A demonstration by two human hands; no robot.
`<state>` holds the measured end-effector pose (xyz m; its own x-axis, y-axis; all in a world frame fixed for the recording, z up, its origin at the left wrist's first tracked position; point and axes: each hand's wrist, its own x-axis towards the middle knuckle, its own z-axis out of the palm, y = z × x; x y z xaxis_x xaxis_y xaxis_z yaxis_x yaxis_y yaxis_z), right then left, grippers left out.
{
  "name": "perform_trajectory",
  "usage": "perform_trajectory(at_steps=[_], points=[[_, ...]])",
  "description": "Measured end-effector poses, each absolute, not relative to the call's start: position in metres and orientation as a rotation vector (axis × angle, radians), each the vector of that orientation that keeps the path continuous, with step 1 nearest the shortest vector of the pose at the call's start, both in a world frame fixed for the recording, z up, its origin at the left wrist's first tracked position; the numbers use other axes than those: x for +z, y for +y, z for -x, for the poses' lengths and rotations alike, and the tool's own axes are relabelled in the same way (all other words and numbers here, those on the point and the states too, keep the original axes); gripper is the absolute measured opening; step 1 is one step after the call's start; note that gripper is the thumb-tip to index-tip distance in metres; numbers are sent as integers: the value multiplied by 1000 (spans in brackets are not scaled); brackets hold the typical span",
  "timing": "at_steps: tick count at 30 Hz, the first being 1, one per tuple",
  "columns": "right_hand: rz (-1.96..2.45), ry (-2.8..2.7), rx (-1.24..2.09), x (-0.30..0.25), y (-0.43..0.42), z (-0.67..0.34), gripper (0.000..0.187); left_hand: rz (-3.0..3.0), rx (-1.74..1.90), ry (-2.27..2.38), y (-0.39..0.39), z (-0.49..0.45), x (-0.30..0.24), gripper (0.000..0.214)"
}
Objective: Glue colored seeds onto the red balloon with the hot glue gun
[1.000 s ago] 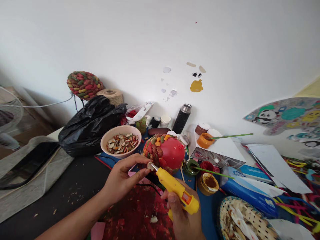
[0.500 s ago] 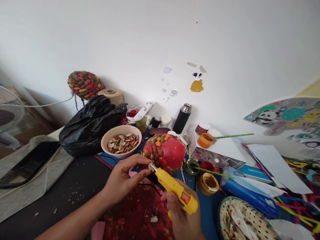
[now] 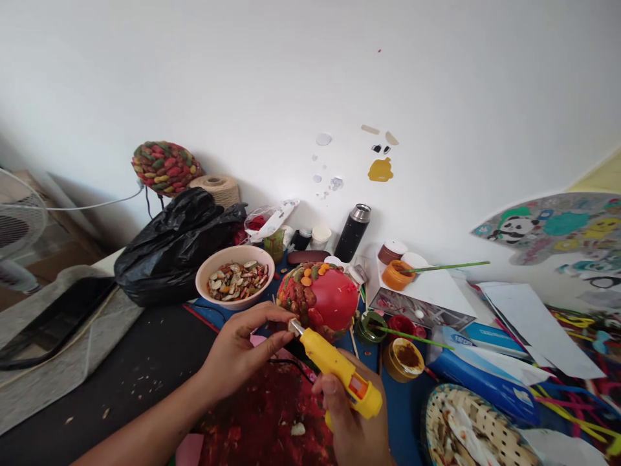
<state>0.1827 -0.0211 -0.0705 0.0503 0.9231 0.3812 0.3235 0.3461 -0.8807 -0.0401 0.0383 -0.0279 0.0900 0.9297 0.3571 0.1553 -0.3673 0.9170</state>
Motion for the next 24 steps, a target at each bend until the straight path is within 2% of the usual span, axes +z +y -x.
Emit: perform_trajectory(at_steps=[24], points=[[1143, -1559, 655, -57, -18, -180, 59, -1656, 1371, 1077, 37, 39, -27, 14]])
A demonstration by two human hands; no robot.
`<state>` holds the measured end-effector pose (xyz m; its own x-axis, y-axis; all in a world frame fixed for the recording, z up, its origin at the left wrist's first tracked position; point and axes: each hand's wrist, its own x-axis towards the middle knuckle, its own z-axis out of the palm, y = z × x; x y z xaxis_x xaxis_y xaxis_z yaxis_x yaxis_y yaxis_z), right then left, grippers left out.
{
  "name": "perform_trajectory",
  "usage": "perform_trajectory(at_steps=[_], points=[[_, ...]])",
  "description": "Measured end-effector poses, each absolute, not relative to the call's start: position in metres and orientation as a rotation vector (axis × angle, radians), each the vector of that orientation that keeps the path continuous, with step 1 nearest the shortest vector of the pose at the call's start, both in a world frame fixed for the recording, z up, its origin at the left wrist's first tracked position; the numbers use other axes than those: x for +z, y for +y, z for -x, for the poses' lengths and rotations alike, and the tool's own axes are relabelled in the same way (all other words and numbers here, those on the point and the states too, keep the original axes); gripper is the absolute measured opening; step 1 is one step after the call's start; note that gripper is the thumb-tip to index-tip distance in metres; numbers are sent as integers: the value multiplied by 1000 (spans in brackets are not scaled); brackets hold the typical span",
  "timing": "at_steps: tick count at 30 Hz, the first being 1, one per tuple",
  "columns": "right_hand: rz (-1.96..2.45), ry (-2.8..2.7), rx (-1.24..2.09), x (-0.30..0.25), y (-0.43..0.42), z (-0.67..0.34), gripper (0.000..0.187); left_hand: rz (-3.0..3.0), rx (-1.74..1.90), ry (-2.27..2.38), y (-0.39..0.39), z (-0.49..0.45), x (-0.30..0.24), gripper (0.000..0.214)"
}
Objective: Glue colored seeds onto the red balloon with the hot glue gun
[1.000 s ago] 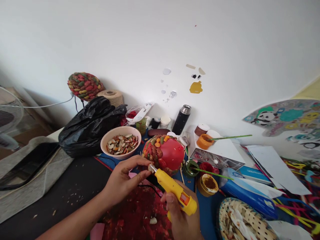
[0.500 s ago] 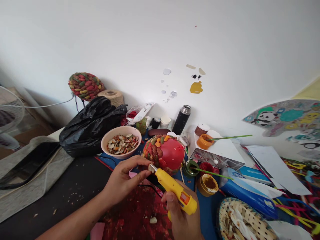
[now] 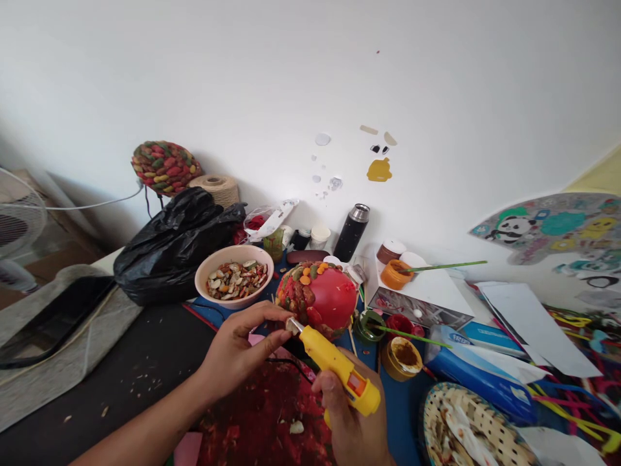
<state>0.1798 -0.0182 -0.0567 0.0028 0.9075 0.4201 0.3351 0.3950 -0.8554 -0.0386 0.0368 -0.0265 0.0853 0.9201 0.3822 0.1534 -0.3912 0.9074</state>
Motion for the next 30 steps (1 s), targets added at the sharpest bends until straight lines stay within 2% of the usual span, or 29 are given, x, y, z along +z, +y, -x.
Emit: perform_trajectory(at_steps=[5, 23, 30], points=[[1115, -1563, 661, -50, -16, -179, 55, -1653, 1366, 1081, 36, 40, -27, 14], [1190, -1514, 678, -60, -19, -178, 61, -1681, 1412, 1056, 38, 41, -34, 11], [1131, -1551, 667, -58, -17, -177, 55, -1685, 1413, 1033, 39, 41, -35, 11]])
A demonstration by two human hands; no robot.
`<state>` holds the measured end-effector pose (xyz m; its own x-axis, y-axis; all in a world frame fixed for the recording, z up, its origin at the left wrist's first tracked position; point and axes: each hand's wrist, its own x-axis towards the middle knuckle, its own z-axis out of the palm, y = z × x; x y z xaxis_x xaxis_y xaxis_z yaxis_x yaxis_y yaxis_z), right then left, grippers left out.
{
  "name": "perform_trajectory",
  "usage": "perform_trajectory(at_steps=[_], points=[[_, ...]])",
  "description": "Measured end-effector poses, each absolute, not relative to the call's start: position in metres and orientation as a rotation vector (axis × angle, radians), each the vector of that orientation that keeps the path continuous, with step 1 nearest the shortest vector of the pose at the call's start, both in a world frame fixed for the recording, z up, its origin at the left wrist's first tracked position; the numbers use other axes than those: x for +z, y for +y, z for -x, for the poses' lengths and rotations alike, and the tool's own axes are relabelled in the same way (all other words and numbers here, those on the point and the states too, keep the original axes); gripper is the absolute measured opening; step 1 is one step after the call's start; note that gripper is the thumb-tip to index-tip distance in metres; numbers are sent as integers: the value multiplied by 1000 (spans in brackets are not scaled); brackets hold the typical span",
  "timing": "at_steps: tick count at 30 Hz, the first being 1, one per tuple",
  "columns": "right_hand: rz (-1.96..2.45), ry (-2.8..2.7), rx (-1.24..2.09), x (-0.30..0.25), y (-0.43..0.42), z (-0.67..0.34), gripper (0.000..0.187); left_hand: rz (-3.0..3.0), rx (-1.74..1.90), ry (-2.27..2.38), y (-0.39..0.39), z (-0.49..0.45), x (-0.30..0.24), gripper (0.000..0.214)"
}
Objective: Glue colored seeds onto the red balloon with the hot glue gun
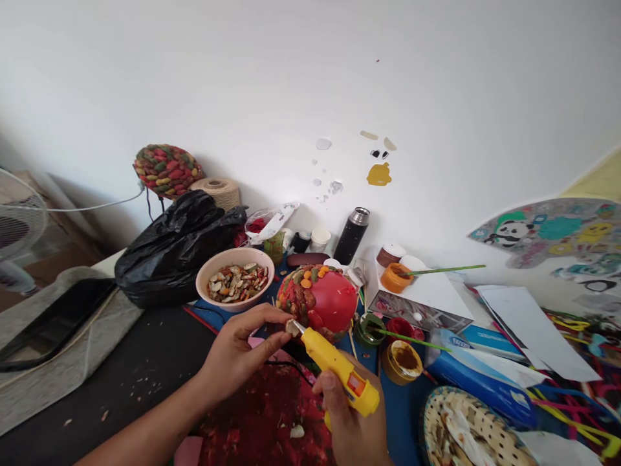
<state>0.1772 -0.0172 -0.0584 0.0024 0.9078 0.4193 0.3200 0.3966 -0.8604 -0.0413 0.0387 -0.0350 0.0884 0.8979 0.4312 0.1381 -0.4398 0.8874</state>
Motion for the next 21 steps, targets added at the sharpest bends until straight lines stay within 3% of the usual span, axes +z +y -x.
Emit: perform_trajectory(at_steps=[21], points=[[1196, -1527, 630, -74, -19, -183, 51, -1704, 1442, 1052, 38, 43, -37, 11]])
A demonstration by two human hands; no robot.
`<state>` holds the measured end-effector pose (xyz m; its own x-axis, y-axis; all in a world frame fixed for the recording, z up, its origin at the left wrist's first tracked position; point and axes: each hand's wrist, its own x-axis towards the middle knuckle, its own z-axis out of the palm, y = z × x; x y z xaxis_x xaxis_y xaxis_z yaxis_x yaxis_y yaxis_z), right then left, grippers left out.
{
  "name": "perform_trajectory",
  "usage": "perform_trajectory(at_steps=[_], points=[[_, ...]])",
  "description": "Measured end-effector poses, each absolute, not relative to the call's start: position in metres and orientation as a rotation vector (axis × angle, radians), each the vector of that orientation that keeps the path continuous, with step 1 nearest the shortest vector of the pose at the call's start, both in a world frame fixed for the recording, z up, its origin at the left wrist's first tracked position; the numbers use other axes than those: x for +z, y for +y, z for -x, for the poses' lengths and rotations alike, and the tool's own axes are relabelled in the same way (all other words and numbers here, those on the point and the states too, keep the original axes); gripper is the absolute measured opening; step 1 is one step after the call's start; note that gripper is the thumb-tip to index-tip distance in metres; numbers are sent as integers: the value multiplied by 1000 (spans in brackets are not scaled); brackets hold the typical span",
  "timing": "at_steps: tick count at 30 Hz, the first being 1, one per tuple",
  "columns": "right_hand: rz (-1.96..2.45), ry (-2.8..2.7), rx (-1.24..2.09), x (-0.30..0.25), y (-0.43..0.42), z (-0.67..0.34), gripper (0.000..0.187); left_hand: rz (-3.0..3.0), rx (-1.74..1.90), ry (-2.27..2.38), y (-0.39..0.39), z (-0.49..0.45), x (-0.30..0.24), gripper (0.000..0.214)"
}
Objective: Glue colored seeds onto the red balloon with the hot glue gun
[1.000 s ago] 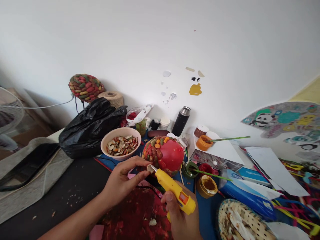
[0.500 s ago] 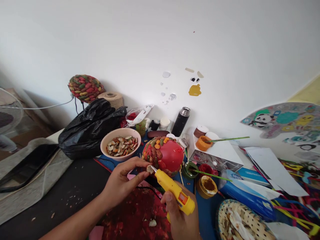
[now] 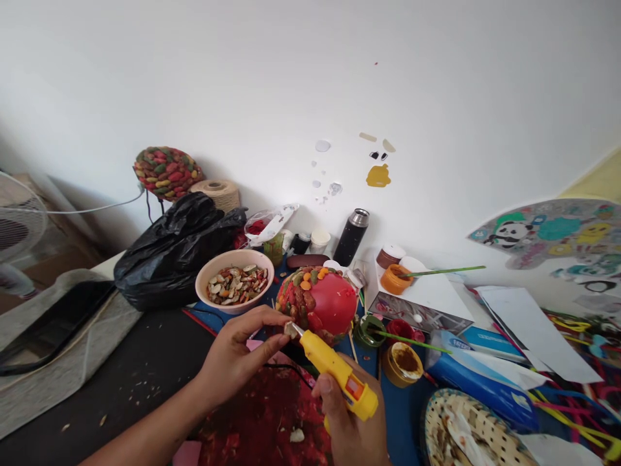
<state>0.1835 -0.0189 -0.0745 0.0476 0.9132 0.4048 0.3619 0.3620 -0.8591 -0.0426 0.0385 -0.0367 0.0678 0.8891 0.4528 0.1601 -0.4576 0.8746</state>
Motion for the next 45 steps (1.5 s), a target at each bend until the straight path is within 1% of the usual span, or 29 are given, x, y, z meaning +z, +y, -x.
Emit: perform_trajectory(at_steps=[3, 11, 19, 39, 45], points=[[1209, -1534, 614, -73, -19, -183, 50, -1699, 1453, 1053, 38, 43, -37, 12], [1201, -1585, 612, -53, -17, -177, 58, -1703, 1456, 1093, 39, 44, -36, 13], [1197, -1578, 621, -49, -18, -176, 57, -1722, 1426, 1117, 38, 44, -31, 17], [1135, -1627, 612, -48, -14, -176, 54, -1709, 1446, 1091, 38, 45, -31, 13], [1116, -1636, 618, -47, -13, -176, 53, -1674, 1420, 1130, 38, 46, -32, 19]])
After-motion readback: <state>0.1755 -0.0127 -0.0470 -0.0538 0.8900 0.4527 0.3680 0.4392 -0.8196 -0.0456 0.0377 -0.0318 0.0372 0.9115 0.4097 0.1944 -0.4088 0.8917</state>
